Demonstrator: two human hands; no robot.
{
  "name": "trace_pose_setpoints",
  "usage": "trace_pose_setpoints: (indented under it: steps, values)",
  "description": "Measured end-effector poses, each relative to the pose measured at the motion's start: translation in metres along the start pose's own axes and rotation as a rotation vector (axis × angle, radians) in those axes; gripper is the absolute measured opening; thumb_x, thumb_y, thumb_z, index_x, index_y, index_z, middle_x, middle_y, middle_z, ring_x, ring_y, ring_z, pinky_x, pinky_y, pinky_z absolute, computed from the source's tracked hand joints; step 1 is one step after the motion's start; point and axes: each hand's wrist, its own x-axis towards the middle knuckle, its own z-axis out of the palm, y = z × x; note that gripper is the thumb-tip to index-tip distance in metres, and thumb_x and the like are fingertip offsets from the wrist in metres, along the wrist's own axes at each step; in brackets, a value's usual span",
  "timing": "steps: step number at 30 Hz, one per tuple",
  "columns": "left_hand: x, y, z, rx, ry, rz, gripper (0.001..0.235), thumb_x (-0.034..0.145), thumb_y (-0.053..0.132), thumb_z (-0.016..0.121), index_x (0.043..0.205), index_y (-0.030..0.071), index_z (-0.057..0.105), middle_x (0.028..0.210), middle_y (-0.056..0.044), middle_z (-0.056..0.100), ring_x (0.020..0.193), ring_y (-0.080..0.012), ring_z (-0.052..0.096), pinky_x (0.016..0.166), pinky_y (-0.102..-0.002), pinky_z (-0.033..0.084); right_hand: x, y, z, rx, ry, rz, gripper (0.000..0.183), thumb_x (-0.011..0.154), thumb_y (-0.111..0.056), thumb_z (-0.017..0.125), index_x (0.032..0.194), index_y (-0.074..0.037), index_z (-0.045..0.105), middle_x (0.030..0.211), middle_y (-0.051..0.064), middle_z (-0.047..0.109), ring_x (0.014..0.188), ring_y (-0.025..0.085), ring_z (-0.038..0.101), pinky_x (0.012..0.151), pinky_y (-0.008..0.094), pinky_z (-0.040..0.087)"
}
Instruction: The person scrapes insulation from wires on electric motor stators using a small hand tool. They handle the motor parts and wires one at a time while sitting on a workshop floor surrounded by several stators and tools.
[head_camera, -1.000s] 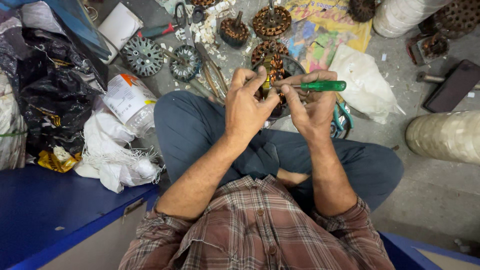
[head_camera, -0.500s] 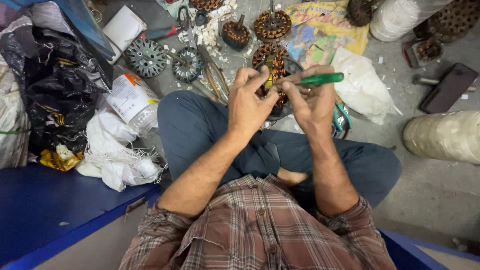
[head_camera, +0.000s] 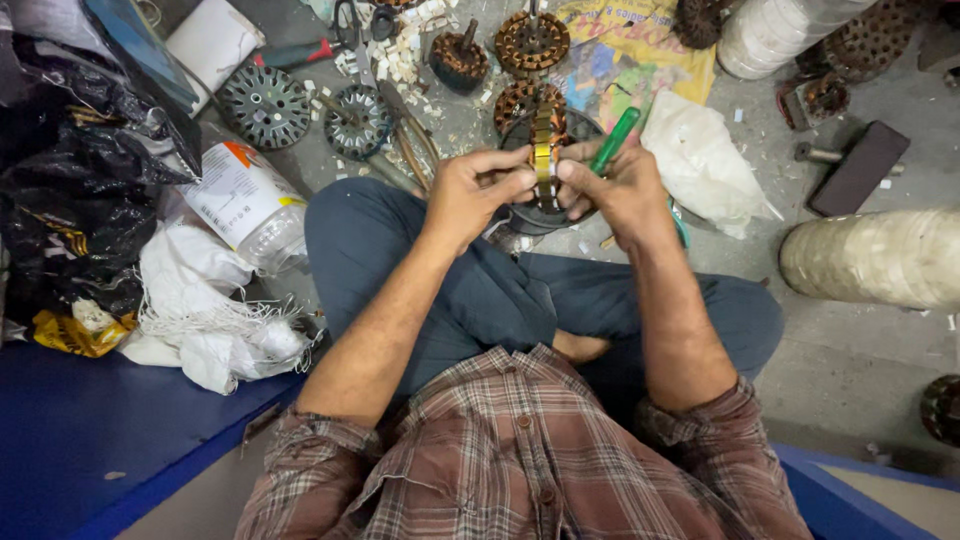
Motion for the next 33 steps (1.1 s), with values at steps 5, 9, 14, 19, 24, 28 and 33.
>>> trace_pose_setpoints:
  steps: [5, 9, 14, 19, 24, 28, 33]
  values:
    - [0.007, 0.007, -0.007, -0.019, -0.082, 0.003, 0.029, 0.092, 0.002, 0.075, 0.119, -0.008, 0.072, 0.110, -0.010, 0.073, 0.092, -0.0158, 0.074, 0.080, -0.030, 0.068, 0.009, -0.007, -0.005, 0.014, -0.021, 0.117, 0.020, 0.090, -0.006, 0.078, 0.105, 0.005, 0.071, 0.079, 0.010, 0.072, 0.064, 0.017, 0.070, 0.054, 0.029, 0.060]
    - [0.012, 0.010, -0.008, -0.056, -0.116, -0.019, 0.026, 0.093, 0.001, 0.076, 0.117, -0.008, 0.073, 0.107, -0.009, 0.071, 0.092, -0.0166, 0.074, 0.080, -0.030, 0.068, 0.011, -0.012, -0.007, -0.007, -0.035, 0.133, 0.018, 0.090, -0.006, 0.079, 0.102, 0.005, 0.072, 0.080, 0.012, 0.072, 0.065, 0.018, 0.071, 0.056, 0.030, 0.061]
    - [0.013, 0.012, -0.008, -0.063, -0.106, -0.047, 0.025, 0.091, 0.000, 0.076, 0.115, -0.008, 0.073, 0.106, -0.009, 0.072, 0.089, -0.0159, 0.075, 0.078, -0.030, 0.068, 0.013, -0.016, -0.008, 0.008, -0.052, 0.164, 0.018, 0.087, -0.006, 0.080, 0.100, 0.004, 0.072, 0.081, 0.012, 0.073, 0.067, 0.019, 0.071, 0.058, 0.034, 0.064]
    - [0.013, 0.014, -0.008, -0.049, -0.105, -0.035, 0.024, 0.091, -0.001, 0.075, 0.114, -0.008, 0.074, 0.103, -0.008, 0.070, 0.088, -0.0155, 0.074, 0.078, -0.030, 0.069, 0.015, -0.017, -0.009, 0.034, -0.098, 0.167, 0.019, 0.087, -0.005, 0.080, 0.101, 0.004, 0.071, 0.082, 0.012, 0.072, 0.068, 0.020, 0.072, 0.060, 0.035, 0.064]
    - [0.013, 0.009, -0.008, -0.081, -0.113, -0.016, 0.022, 0.092, -0.002, 0.075, 0.113, -0.009, 0.074, 0.101, -0.007, 0.068, 0.089, -0.0156, 0.073, 0.078, -0.030, 0.069, 0.019, -0.018, -0.008, -0.030, -0.053, 0.199, 0.015, 0.086, -0.002, 0.080, 0.096, 0.004, 0.069, 0.079, 0.013, 0.071, 0.066, 0.021, 0.071, 0.059, 0.037, 0.065]
    - [0.015, 0.007, -0.010, -0.117, -0.132, -0.013, 0.022, 0.092, -0.003, 0.075, 0.113, -0.009, 0.073, 0.104, -0.008, 0.067, 0.090, -0.0164, 0.073, 0.080, -0.031, 0.069, 0.020, -0.024, -0.006, -0.096, -0.029, 0.236, 0.014, 0.085, -0.001, 0.079, 0.091, 0.002, 0.067, 0.077, 0.013, 0.071, 0.066, 0.022, 0.072, 0.058, 0.038, 0.066]
    - [0.015, 0.003, -0.011, -0.095, -0.130, -0.003, 0.021, 0.092, -0.003, 0.075, 0.112, -0.009, 0.074, 0.104, -0.008, 0.067, 0.091, -0.0161, 0.073, 0.080, -0.031, 0.069, 0.019, -0.035, -0.001, -0.213, -0.050, 0.203, 0.013, 0.087, -0.001, 0.079, 0.091, 0.003, 0.067, 0.078, 0.012, 0.071, 0.066, 0.021, 0.072, 0.058, 0.035, 0.065]
